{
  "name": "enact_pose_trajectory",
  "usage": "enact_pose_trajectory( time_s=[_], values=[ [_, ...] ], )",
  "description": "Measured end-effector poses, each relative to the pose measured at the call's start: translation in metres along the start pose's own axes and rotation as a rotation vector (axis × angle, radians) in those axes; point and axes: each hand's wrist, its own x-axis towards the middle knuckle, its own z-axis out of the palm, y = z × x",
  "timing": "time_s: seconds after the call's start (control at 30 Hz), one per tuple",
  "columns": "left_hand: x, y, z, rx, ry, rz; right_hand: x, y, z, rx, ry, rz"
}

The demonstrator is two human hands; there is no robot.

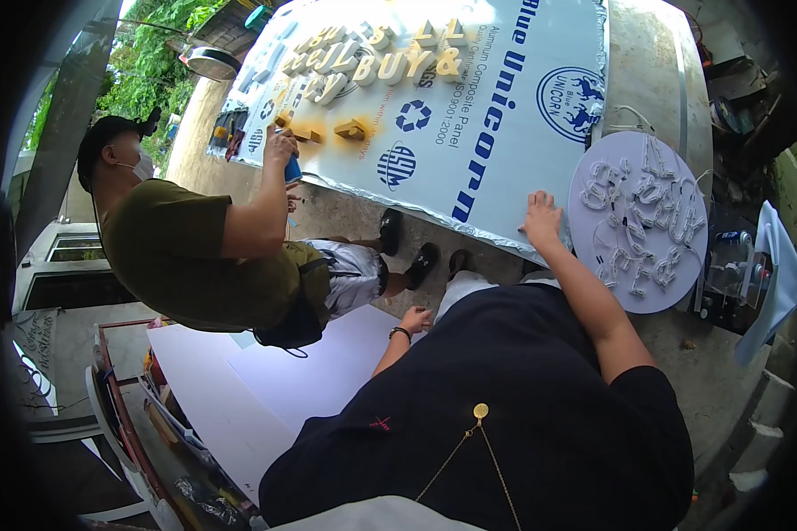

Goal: Applying spray paint to 3D sign letters on a work table in a sign shop.

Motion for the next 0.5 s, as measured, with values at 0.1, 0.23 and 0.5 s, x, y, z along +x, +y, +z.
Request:
enact_pose_trajectory(
  time_s=[0.1, 0.23, 0.5],
  values=[
    [-0.001, 0.002, -0.001, 0.03, 0.008, 0.015, 0.0, 0.0, -0.001, 0.021, -0.023, 0.005],
    [-0.004, 0.006, 0.0, 0.021, 0.059, 0.074, -0.001, 0.001, -0.001, 0.027, 0.001, 0.006],
    [-0.01, 0.013, 0.0, 0.023, 0.053, 0.084, -0.002, 0.002, 0.0, -0.001, 0.056, -0.001]
  ],
)
